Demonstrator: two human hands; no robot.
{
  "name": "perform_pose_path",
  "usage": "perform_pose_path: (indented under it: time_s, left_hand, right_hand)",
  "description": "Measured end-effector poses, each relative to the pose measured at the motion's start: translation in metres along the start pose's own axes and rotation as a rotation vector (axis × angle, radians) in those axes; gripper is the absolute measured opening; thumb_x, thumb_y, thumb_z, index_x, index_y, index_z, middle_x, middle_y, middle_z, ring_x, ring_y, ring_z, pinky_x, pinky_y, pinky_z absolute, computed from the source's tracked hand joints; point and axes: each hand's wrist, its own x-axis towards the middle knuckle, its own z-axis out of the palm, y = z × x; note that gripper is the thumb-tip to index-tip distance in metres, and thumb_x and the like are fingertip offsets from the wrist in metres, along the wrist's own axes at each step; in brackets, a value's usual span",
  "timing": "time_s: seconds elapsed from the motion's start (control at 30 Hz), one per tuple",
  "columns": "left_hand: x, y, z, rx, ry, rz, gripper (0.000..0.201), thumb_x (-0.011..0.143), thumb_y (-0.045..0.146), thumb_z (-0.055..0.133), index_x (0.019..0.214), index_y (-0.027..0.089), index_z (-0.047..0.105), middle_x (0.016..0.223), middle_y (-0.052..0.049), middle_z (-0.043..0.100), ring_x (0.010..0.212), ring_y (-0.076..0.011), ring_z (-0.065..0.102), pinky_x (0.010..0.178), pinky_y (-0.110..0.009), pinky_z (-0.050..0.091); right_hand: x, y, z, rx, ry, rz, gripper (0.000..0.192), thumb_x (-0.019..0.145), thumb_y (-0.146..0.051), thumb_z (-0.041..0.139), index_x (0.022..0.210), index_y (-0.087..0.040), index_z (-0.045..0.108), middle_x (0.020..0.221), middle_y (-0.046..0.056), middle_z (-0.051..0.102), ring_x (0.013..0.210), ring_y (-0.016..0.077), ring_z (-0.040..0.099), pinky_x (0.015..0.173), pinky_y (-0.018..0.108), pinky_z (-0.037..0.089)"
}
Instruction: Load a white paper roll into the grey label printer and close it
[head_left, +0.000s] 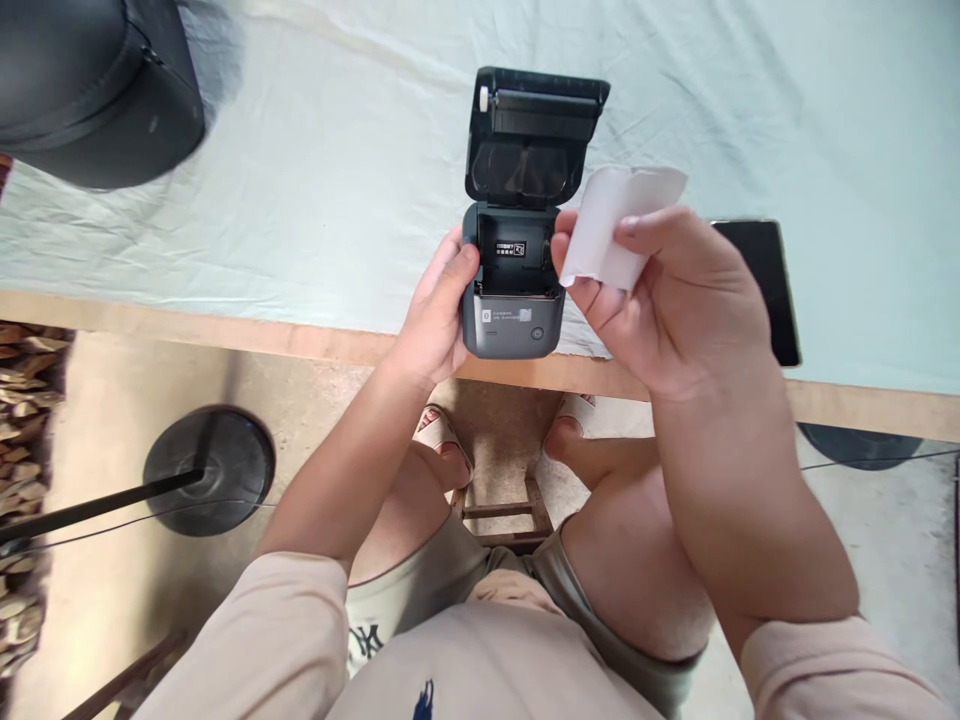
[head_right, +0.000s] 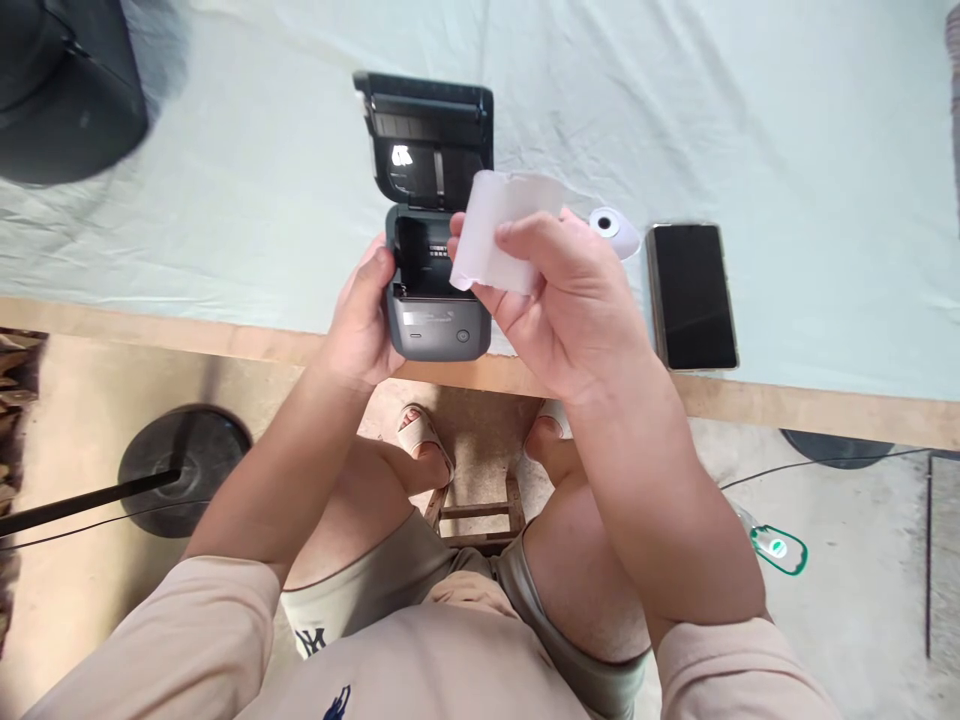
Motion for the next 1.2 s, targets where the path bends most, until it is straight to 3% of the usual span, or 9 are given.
perform_pose_path:
  time_s: [0.07, 0.17, 0.3, 0.5, 0.6, 0.73, 0.9, 1.03, 1.2]
  left_hand:
    - [0.0, 0.0, 0.0, -0.001, 0.0, 0.0, 0.025, 0.096, 0.037, 0.045, 0.112, 0.021, 0.057, 0.117, -0.003, 0.068, 0.135, -0.0207, 0.051, 0.112, -0.035, 0.047]
    - [0.0, 0.0, 0.0, 0.002, 0.001, -0.001, 0.027, 0.095, 0.039, 0.048, 0.113, 0.022, 0.058, 0.117, -0.002, 0.068, 0.134, -0.0214, 0.052, 0.11, -0.035, 0.049]
    - [-0.001, 0.001, 0.002, 0.0, -0.006, -0.005, 0.025, 0.095, 0.04, 0.046, 0.106, 0.021, 0.06, 0.113, -0.002, 0.068, 0.131, -0.0219, 0.055, 0.109, -0.036, 0.05]
    - [-0.002, 0.003, 0.004, 0.007, 0.011, -0.008, 0.024, 0.096, 0.037, 0.046, 0.108, 0.022, 0.06, 0.114, -0.002, 0.069, 0.133, -0.0214, 0.053, 0.11, -0.037, 0.05]
    - [-0.003, 0.003, 0.004, 0.014, 0.01, -0.008, 0.024, 0.096, 0.037, 0.046, 0.106, 0.021, 0.06, 0.117, -0.002, 0.068, 0.135, -0.0217, 0.052, 0.111, -0.037, 0.049]
    - [-0.003, 0.004, 0.005, 0.016, -0.003, -0.008, 0.027, 0.097, 0.037, 0.043, 0.111, 0.021, 0.059, 0.122, -0.003, 0.067, 0.136, -0.0216, 0.05, 0.112, -0.037, 0.047]
    - [-0.003, 0.004, 0.006, 0.023, 0.01, -0.004, 0.026, 0.097, 0.036, 0.043, 0.109, 0.021, 0.06, 0.12, -0.002, 0.068, 0.136, -0.0208, 0.051, 0.113, -0.037, 0.047]
    - [-0.003, 0.004, 0.005, 0.026, 0.0, -0.009, 0.027, 0.096, 0.037, 0.045, 0.112, 0.022, 0.059, 0.12, -0.003, 0.067, 0.135, -0.0213, 0.051, 0.112, -0.037, 0.048]
    - [-0.002, 0.003, 0.004, 0.037, 0.018, -0.005, 0.029, 0.092, 0.043, 0.052, 0.111, 0.022, 0.061, 0.12, -0.003, 0.067, 0.137, -0.0226, 0.049, 0.111, -0.036, 0.047]
  right_hand:
    - [-0.001, -0.002, 0.0, 0.088, 0.009, 0.073, 0.032, 0.069, -0.028, 0.074, 0.095, -0.024, 0.056, 0.092, -0.001, 0.065, 0.1, 0.0148, 0.067, 0.087, 0.029, 0.062]
    - [-0.002, -0.006, -0.002, 0.033, 0.038, -0.01, 0.042, 0.068, -0.03, 0.079, 0.101, -0.029, 0.053, 0.099, -0.003, 0.064, 0.11, 0.017, 0.064, 0.094, 0.034, 0.059]
    - [-0.006, -0.01, 0.0, -0.054, 0.006, -0.104, 0.034, 0.075, -0.044, 0.074, 0.096, -0.026, 0.054, 0.115, 0.001, 0.064, 0.116, 0.0202, 0.06, 0.098, 0.038, 0.056]
    - [-0.007, -0.011, 0.007, -0.045, -0.018, -0.191, 0.033, 0.074, -0.044, 0.074, 0.098, -0.029, 0.058, 0.113, -0.002, 0.063, 0.114, 0.0172, 0.06, 0.093, 0.034, 0.056]
    - [-0.002, -0.008, 0.001, 0.017, 0.02, -0.048, 0.03, 0.082, -0.047, 0.062, 0.106, -0.031, 0.057, 0.118, -0.001, 0.061, 0.112, 0.0167, 0.06, 0.082, 0.031, 0.058]
    - [0.001, -0.01, -0.004, 0.162, 0.027, 0.192, 0.022, 0.083, -0.039, 0.055, 0.099, -0.025, 0.055, 0.115, 0.002, 0.062, 0.11, 0.0154, 0.062, 0.073, 0.025, 0.059]
    - [-0.004, -0.013, 0.005, 0.102, 0.019, 0.115, 0.026, 0.079, -0.027, 0.064, 0.103, -0.031, 0.056, 0.088, -0.002, 0.062, 0.096, 0.011, 0.065, 0.06, 0.015, 0.056]
    - [0.0, -0.009, 0.002, 0.166, 0.035, 0.081, 0.029, 0.078, -0.029, 0.064, 0.104, -0.029, 0.053, 0.101, -0.004, 0.065, 0.1, 0.012, 0.066, 0.07, 0.021, 0.062]
    - [0.002, -0.005, -0.003, 0.041, -0.08, 0.05, 0.027, 0.078, -0.03, 0.059, 0.104, -0.034, 0.052, 0.115, -0.006, 0.063, 0.111, 0.0125, 0.064, 0.087, 0.025, 0.061]
